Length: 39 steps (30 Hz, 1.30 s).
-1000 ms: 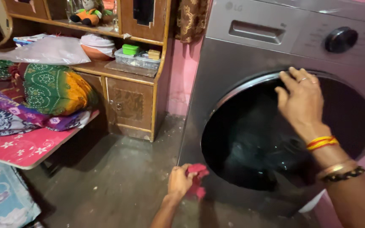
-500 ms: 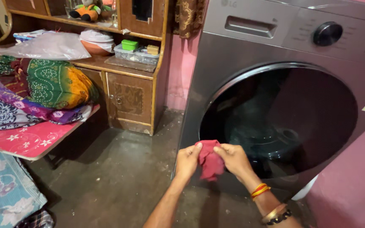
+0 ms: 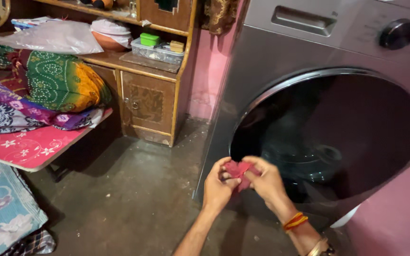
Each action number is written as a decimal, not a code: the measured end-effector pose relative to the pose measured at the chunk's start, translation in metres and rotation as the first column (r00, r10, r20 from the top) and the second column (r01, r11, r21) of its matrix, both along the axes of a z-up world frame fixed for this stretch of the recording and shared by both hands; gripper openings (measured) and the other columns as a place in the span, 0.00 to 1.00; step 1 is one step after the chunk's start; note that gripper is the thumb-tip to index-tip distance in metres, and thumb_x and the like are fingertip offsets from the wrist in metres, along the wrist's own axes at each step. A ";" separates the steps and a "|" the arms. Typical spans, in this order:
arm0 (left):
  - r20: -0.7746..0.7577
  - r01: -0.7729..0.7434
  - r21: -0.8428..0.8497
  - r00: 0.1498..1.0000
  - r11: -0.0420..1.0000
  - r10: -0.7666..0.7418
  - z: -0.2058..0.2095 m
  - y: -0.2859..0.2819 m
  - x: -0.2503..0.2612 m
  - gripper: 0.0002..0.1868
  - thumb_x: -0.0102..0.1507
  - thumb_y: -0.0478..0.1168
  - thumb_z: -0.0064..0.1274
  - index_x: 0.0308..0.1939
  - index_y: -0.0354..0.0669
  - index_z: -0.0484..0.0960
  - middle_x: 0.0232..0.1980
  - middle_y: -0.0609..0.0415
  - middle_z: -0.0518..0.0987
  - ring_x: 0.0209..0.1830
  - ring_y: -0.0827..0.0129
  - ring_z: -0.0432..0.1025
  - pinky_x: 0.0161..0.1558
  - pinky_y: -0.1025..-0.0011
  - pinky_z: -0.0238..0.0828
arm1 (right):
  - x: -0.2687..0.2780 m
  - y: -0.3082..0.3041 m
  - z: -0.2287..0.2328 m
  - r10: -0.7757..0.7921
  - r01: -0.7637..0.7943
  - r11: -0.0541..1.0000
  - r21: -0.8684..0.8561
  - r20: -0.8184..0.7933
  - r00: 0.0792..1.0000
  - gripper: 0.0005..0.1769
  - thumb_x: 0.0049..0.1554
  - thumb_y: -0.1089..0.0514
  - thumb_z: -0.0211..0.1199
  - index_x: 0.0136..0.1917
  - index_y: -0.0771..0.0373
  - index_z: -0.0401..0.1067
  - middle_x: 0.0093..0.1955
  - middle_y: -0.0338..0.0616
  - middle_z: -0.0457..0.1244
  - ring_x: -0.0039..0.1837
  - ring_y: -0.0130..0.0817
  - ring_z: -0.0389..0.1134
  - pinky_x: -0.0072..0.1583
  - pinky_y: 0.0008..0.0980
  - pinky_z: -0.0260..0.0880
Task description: The person wipes the top and front panels of a silver washing machine with a red cloth, including the detergent drawer and control dial area.
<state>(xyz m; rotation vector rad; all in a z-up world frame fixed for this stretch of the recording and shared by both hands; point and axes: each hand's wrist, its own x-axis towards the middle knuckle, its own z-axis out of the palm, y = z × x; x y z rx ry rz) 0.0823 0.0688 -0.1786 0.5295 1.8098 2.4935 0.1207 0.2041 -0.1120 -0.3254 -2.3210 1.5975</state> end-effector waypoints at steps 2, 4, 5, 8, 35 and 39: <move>-0.017 -0.042 -0.005 0.999 0.999 0.042 0.004 -0.006 0.000 0.38 0.54 0.27 0.64 0.68 0.44 0.70 0.60 0.51 0.79 0.53 0.70 0.76 0.52 0.70 0.77 | -0.007 0.000 0.031 -0.004 0.138 0.949 0.282 -0.426 0.905 0.23 0.49 0.68 0.65 0.59 0.64 0.74 0.49 0.43 0.73 0.50 0.27 0.73 0.51 0.27 0.73; -0.096 -0.131 -0.061 0.988 0.990 0.125 0.009 -0.014 -0.005 0.39 0.54 0.29 0.65 0.69 0.44 0.69 0.63 0.48 0.77 0.57 0.66 0.75 0.56 0.68 0.75 | -0.009 0.007 0.080 -0.020 0.372 0.801 0.468 -0.601 0.799 0.19 0.50 0.67 0.65 0.56 0.63 0.76 0.50 0.47 0.71 0.47 0.36 0.73 0.52 0.34 0.73; -0.182 -0.224 -0.117 0.963 0.968 0.200 0.013 -0.020 -0.010 0.39 0.55 0.30 0.65 0.70 0.44 0.68 0.66 0.46 0.75 0.61 0.63 0.73 0.59 0.65 0.73 | -0.013 0.009 0.106 0.109 0.460 0.691 0.558 -0.709 0.697 0.18 0.51 0.69 0.65 0.56 0.62 0.75 0.53 0.49 0.69 0.54 0.43 0.72 0.57 0.38 0.72; -0.406 -0.458 -0.183 0.841 0.870 0.358 0.030 -0.031 -0.035 0.37 0.55 0.33 0.67 0.67 0.42 0.70 0.64 0.41 0.76 0.58 0.54 0.74 0.57 0.61 0.73 | -0.029 0.013 0.164 0.307 0.679 0.382 0.627 -0.779 0.547 0.13 0.59 0.68 0.68 0.56 0.59 0.76 0.57 0.49 0.65 0.62 0.51 0.66 0.64 0.44 0.69; -0.191 -0.435 -0.333 0.900 0.836 0.392 -0.074 -0.059 -0.063 0.32 0.55 0.32 0.62 0.64 0.43 0.73 0.59 0.45 0.78 0.52 0.57 0.77 0.55 0.62 0.74 | -0.114 -0.042 0.004 0.645 0.137 0.027 0.990 -0.122 0.754 0.05 0.39 0.61 0.67 0.34 0.57 0.76 0.39 0.47 0.66 0.44 0.48 0.67 0.47 0.44 0.68; -0.233 -0.486 -0.303 0.872 0.820 0.431 -0.071 -0.050 -0.060 0.30 0.58 0.33 0.63 0.65 0.42 0.73 0.58 0.45 0.78 0.53 0.56 0.76 0.55 0.61 0.73 | -0.100 -0.036 0.140 0.575 0.587 0.200 0.784 -0.579 0.578 0.03 0.54 0.64 0.67 0.43 0.60 0.74 0.47 0.46 0.65 0.55 0.48 0.67 0.59 0.48 0.63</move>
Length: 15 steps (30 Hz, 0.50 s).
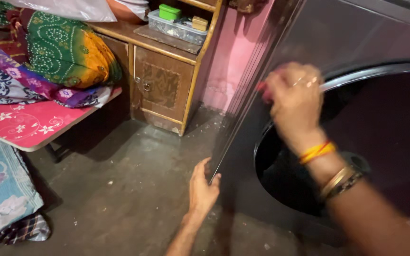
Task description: The person wipes the top and front panels of a silver washing machine with a red cloth, including the detergent drawer and control dial area.
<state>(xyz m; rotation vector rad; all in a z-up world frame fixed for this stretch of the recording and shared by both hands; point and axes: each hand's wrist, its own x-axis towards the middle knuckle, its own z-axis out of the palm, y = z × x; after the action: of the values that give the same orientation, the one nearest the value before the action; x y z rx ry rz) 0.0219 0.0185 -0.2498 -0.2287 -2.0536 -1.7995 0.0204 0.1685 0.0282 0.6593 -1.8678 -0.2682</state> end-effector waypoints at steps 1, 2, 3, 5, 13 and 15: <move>0.063 0.031 0.020 0.998 0.999 -0.033 0.002 0.003 0.003 0.31 0.57 0.33 0.62 0.64 0.43 0.73 0.60 0.47 0.77 0.52 0.57 0.76 0.52 0.62 0.74 | -0.003 -0.002 0.024 -0.065 0.069 0.997 0.029 -0.140 0.988 0.07 0.53 0.64 0.67 0.47 0.60 0.76 0.50 0.48 0.65 0.57 0.50 0.65 0.60 0.47 0.64; 0.124 0.061 0.045 0.990 0.997 -0.066 0.005 0.006 0.004 0.31 0.56 0.33 0.62 0.63 0.45 0.73 0.61 0.48 0.76 0.51 0.58 0.76 0.50 0.62 0.75 | -0.007 -0.002 0.040 -0.121 0.140 0.989 0.050 -0.279 0.953 0.12 0.51 0.64 0.66 0.51 0.61 0.77 0.53 0.51 0.65 0.58 0.52 0.63 0.60 0.46 0.64; 0.122 0.061 0.046 0.990 0.997 -0.066 0.008 0.010 0.003 0.31 0.56 0.33 0.62 0.63 0.45 0.73 0.61 0.48 0.76 0.51 0.58 0.76 0.50 0.62 0.75 | -0.012 -0.004 0.045 -0.121 0.140 0.989 0.051 -0.281 0.952 0.12 0.51 0.64 0.66 0.51 0.61 0.77 0.53 0.51 0.65 0.58 0.52 0.63 0.60 0.46 0.64; 0.152 0.056 0.058 0.986 0.997 -0.065 0.006 0.013 0.004 0.30 0.56 0.34 0.62 0.63 0.46 0.73 0.60 0.48 0.78 0.50 0.58 0.76 0.47 0.62 0.75 | -0.029 -0.005 0.038 -0.142 0.163 0.978 0.131 -0.152 0.978 0.10 0.55 0.65 0.62 0.52 0.64 0.75 0.52 0.49 0.63 0.60 0.48 0.63 0.65 0.46 0.63; 0.083 0.003 -0.011 0.997 1.000 -0.002 -0.024 0.002 -0.004 0.29 0.57 0.33 0.62 0.63 0.41 0.74 0.60 0.44 0.78 0.55 0.53 0.75 0.55 0.61 0.73 | -0.051 -0.021 -0.164 -0.154 0.075 0.922 0.379 0.183 0.971 0.07 0.44 0.60 0.60 0.36 0.65 0.73 0.40 0.49 0.64 0.53 0.47 0.67 0.62 0.46 0.66; 0.186 0.035 -0.023 0.982 0.999 -0.030 -0.028 -0.004 -0.004 0.29 0.58 0.34 0.61 0.63 0.42 0.74 0.60 0.45 0.78 0.54 0.56 0.77 0.54 0.63 0.74 | -0.046 -0.029 -0.201 -0.237 0.088 0.934 0.347 0.414 0.879 0.04 0.45 0.60 0.60 0.33 0.62 0.75 0.39 0.47 0.66 0.52 0.47 0.68 0.61 0.46 0.65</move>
<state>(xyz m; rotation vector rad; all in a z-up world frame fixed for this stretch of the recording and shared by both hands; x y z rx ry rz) 0.0184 0.0143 -0.2774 -0.1062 -2.2134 -1.8767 -0.0254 0.1398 -0.1728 0.8354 -2.3622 -0.5799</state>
